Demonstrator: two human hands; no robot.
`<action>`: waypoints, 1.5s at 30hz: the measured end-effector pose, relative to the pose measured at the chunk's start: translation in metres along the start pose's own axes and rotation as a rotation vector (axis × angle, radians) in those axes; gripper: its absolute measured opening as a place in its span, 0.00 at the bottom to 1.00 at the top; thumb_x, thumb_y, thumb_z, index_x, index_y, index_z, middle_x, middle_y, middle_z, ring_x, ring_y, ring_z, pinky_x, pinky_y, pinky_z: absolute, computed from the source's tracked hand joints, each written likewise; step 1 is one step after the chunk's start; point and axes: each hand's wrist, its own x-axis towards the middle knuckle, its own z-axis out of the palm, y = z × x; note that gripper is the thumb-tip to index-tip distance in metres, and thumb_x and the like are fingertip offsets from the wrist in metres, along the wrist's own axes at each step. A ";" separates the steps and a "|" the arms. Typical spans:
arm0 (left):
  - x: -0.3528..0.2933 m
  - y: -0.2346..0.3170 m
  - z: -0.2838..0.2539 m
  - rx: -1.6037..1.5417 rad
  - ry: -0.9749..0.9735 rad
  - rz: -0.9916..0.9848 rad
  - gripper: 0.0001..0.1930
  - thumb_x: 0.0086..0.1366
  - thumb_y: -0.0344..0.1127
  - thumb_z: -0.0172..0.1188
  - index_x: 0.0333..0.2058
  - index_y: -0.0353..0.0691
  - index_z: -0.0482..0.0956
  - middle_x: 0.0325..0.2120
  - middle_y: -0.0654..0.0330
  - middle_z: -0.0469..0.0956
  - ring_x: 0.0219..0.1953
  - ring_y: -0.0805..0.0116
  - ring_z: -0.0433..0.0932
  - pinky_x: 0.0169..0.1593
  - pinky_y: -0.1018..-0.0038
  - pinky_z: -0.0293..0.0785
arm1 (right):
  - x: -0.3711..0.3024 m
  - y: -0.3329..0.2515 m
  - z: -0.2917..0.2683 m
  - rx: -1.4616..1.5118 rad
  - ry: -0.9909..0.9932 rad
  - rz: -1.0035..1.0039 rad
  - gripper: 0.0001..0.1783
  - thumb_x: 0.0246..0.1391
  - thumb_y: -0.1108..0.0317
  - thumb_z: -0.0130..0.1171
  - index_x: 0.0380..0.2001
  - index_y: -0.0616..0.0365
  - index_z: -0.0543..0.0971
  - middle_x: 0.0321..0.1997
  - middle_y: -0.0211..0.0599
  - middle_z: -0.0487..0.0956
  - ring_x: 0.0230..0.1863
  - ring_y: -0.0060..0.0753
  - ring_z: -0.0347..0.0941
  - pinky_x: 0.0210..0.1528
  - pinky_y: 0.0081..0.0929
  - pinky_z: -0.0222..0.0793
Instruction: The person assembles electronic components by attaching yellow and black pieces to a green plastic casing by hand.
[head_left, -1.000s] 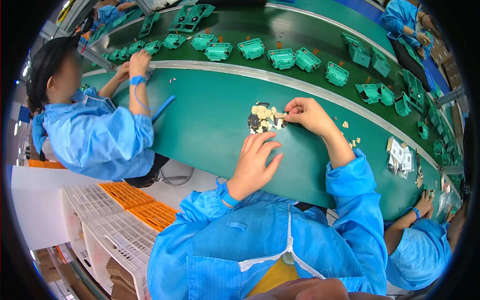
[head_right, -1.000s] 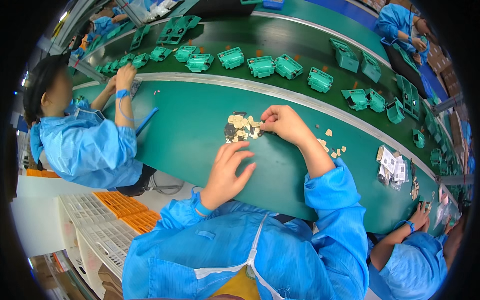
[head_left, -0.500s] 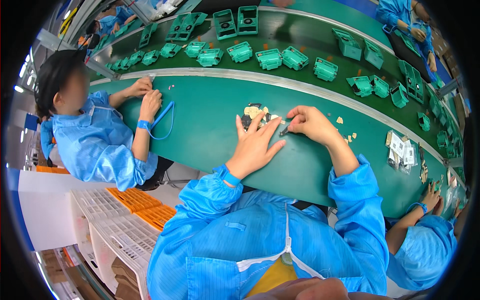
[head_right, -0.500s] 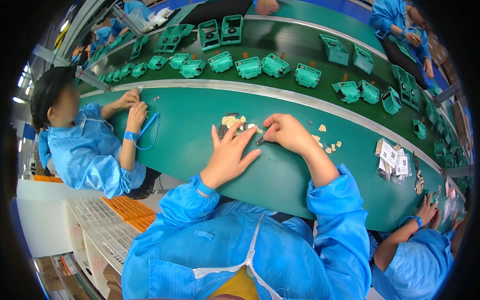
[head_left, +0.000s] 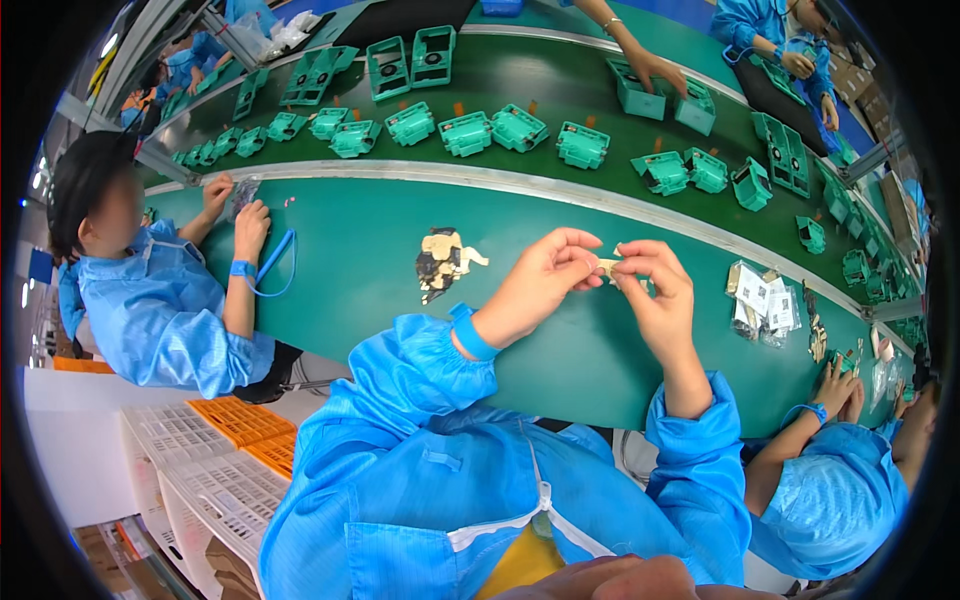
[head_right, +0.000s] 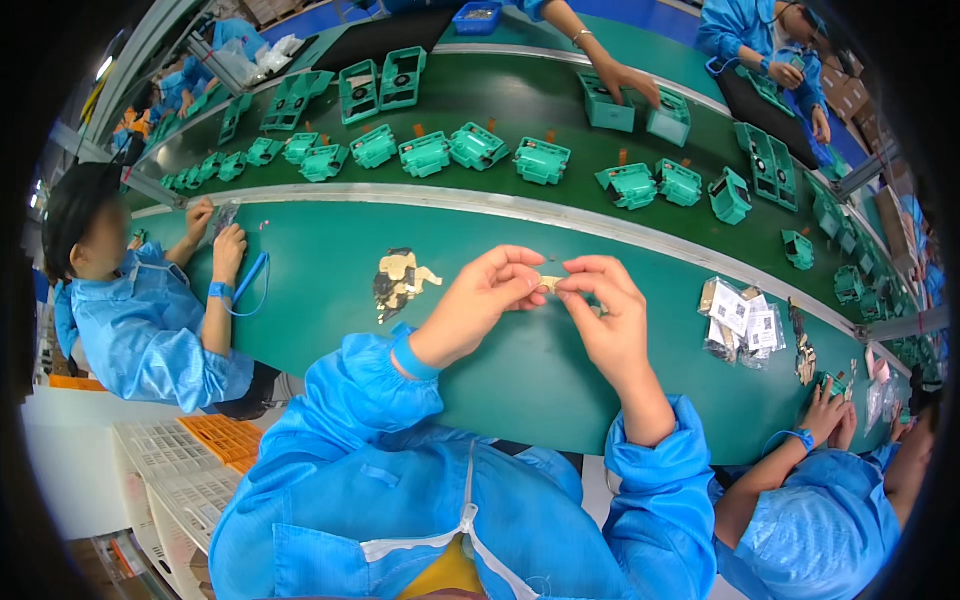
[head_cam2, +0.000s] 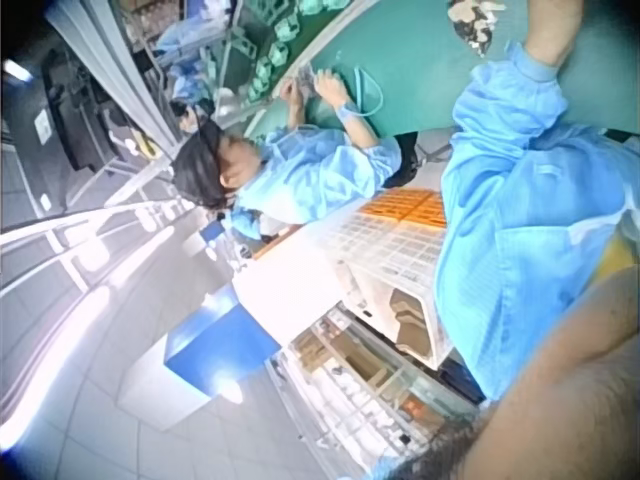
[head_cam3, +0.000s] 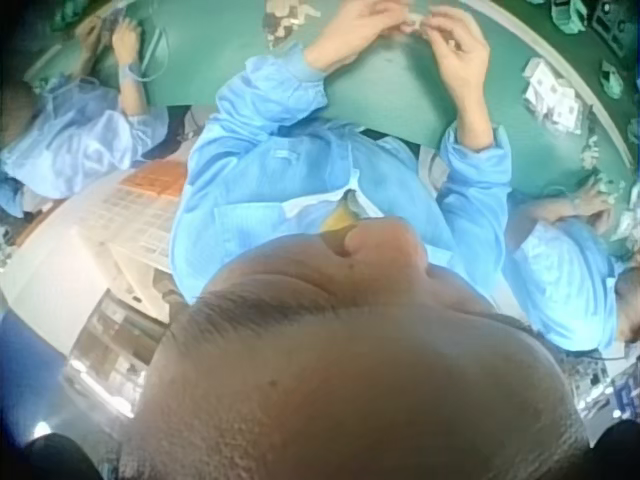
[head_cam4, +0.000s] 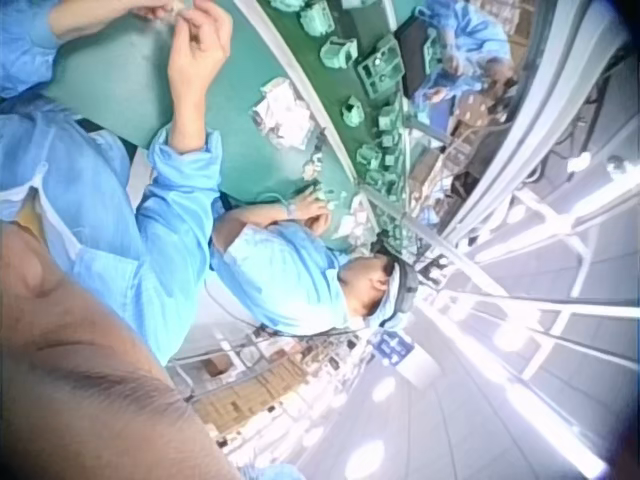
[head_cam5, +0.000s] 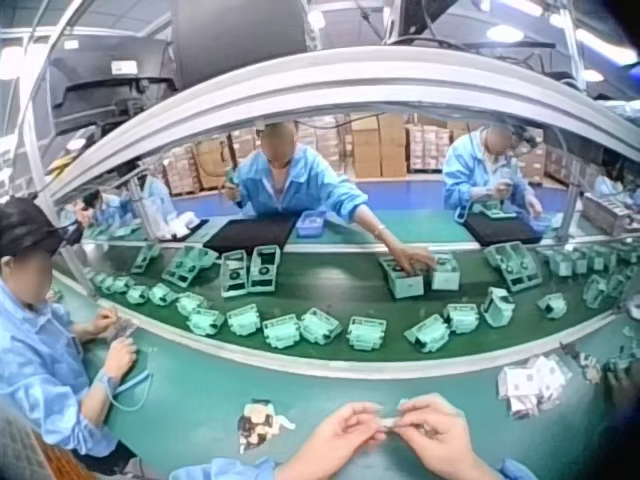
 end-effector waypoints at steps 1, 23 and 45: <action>0.008 -0.005 0.003 -0.030 -0.028 0.061 0.15 0.74 0.32 0.57 0.56 0.34 0.73 0.45 0.55 0.81 0.47 0.68 0.80 0.53 0.72 0.76 | -0.001 0.004 -0.003 -0.066 0.038 -0.036 0.05 0.53 0.81 0.65 0.34 0.62 0.84 0.47 0.40 0.82 0.49 0.34 0.79 0.50 0.28 0.73; 0.031 -0.037 0.017 1.016 0.151 0.781 0.09 0.60 0.27 0.69 0.40 0.40 0.83 0.35 0.57 0.81 0.33 0.57 0.79 0.39 0.63 0.72 | -0.011 0.024 -0.012 -0.139 0.030 0.132 0.06 0.56 0.77 0.66 0.37 0.65 0.84 0.35 0.38 0.82 0.35 0.29 0.79 0.38 0.30 0.75; 0.024 -0.036 0.023 1.174 0.041 0.731 0.04 0.64 0.20 0.63 0.37 0.30 0.81 0.34 0.50 0.80 0.35 0.53 0.79 0.40 0.64 0.75 | -0.014 0.052 -0.004 -0.432 0.078 -0.303 0.07 0.48 0.68 0.64 0.27 0.59 0.78 0.31 0.41 0.73 0.37 0.47 0.73 0.39 0.42 0.72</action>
